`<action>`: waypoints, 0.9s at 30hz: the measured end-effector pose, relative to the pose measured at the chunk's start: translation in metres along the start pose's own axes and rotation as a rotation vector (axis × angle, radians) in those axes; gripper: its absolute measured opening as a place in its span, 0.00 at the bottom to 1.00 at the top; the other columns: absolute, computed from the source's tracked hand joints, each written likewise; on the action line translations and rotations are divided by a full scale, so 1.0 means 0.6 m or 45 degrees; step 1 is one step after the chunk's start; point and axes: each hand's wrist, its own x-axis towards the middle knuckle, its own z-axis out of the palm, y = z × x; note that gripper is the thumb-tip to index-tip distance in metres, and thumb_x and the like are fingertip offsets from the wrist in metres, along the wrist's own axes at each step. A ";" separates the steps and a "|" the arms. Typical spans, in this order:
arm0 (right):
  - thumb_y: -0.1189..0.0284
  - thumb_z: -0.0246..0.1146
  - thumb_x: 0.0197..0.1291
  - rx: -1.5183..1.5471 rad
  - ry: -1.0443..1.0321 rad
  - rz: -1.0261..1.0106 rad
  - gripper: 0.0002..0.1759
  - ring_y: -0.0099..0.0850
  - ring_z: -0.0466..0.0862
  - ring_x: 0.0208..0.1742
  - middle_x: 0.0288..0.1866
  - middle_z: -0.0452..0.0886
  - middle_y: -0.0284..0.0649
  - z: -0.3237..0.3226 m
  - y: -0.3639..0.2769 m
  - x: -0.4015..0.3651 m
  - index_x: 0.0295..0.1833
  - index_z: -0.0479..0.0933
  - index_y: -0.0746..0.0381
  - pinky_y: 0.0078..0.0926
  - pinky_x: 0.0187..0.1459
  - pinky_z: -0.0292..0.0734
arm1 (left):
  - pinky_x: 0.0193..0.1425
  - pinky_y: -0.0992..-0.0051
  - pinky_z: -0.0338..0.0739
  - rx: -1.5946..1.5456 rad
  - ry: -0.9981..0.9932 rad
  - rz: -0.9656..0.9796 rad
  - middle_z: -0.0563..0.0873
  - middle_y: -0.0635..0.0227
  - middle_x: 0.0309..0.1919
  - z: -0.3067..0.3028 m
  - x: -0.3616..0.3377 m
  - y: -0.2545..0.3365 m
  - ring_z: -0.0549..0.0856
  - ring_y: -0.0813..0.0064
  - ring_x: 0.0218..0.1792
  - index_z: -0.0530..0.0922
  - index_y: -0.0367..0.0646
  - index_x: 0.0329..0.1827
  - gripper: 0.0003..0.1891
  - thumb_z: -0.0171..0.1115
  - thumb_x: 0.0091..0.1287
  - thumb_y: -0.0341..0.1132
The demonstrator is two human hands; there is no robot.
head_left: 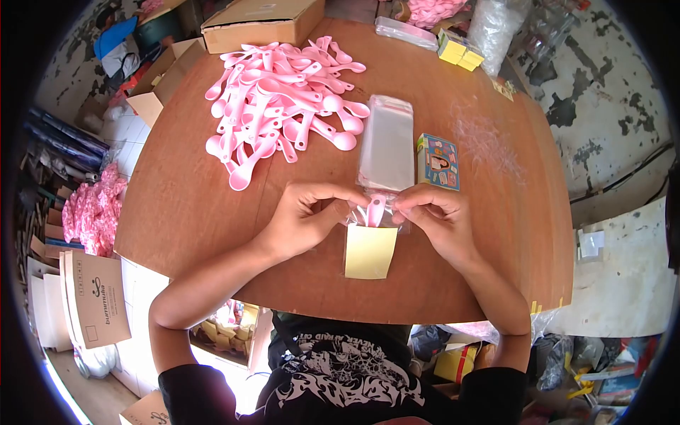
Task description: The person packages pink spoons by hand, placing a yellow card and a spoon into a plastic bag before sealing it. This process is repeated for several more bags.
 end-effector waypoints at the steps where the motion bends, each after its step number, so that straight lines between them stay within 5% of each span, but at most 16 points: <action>1: 0.88 0.56 0.66 0.020 -0.009 -0.004 0.10 0.27 0.85 0.44 0.45 0.84 0.43 0.000 -0.002 0.000 0.46 0.82 0.71 0.24 0.48 0.82 | 0.47 0.78 0.82 -0.014 0.005 0.000 0.89 0.63 0.44 0.000 0.000 -0.001 0.86 0.80 0.43 0.84 0.34 0.48 0.11 0.53 0.71 0.19; 9: 0.89 0.56 0.64 0.022 -0.007 0.013 0.10 0.27 0.85 0.45 0.46 0.84 0.44 0.004 -0.009 -0.002 0.44 0.82 0.72 0.25 0.49 0.81 | 0.51 0.73 0.84 -0.035 -0.054 -0.023 0.88 0.58 0.43 -0.008 -0.003 0.000 0.87 0.74 0.45 0.83 0.31 0.48 0.10 0.55 0.70 0.19; 18: 0.84 0.68 0.59 0.001 0.070 -0.154 0.11 0.23 0.84 0.45 0.46 0.80 0.41 0.034 0.002 -0.010 0.48 0.77 0.68 0.19 0.46 0.81 | 0.44 0.76 0.85 0.057 0.028 -0.037 0.88 0.59 0.41 0.007 -0.005 0.040 0.88 0.75 0.39 0.83 0.33 0.41 0.10 0.73 0.58 0.22; 22: 0.81 0.67 0.61 0.013 0.112 -0.082 0.13 0.22 0.83 0.45 0.46 0.79 0.38 0.025 -0.027 -0.017 0.51 0.76 0.66 0.20 0.46 0.80 | 0.33 0.78 0.84 0.491 -0.279 0.054 0.90 0.66 0.31 -0.020 -0.066 0.140 0.89 0.79 0.31 0.88 0.40 0.37 0.04 0.72 0.59 0.25; 24: 0.79 0.67 0.62 -0.039 0.137 -0.031 0.13 0.22 0.83 0.44 0.46 0.79 0.37 0.016 -0.036 -0.019 0.52 0.76 0.66 0.20 0.46 0.80 | 0.34 0.74 0.85 0.544 -0.601 0.162 0.90 0.66 0.33 -0.029 -0.099 0.180 0.90 0.70 0.31 0.88 0.41 0.37 0.05 0.73 0.59 0.30; 26: 0.78 0.66 0.63 -0.167 0.105 0.009 0.11 0.23 0.83 0.43 0.47 0.81 0.38 0.006 -0.036 -0.018 0.50 0.77 0.65 0.21 0.45 0.80 | 0.38 0.66 0.84 0.430 -0.858 -0.059 0.90 0.62 0.36 -0.047 -0.166 0.161 0.89 0.66 0.35 0.86 0.41 0.43 0.07 0.67 0.65 0.31; 27: 0.78 0.66 0.63 -0.159 0.106 0.012 0.11 0.23 0.83 0.43 0.47 0.81 0.38 -0.001 -0.035 -0.015 0.50 0.77 0.65 0.21 0.45 0.80 | 0.42 0.65 0.82 0.436 -1.043 -0.380 0.89 0.60 0.39 -0.055 -0.195 0.149 0.89 0.62 0.38 0.85 0.41 0.46 0.07 0.65 0.66 0.30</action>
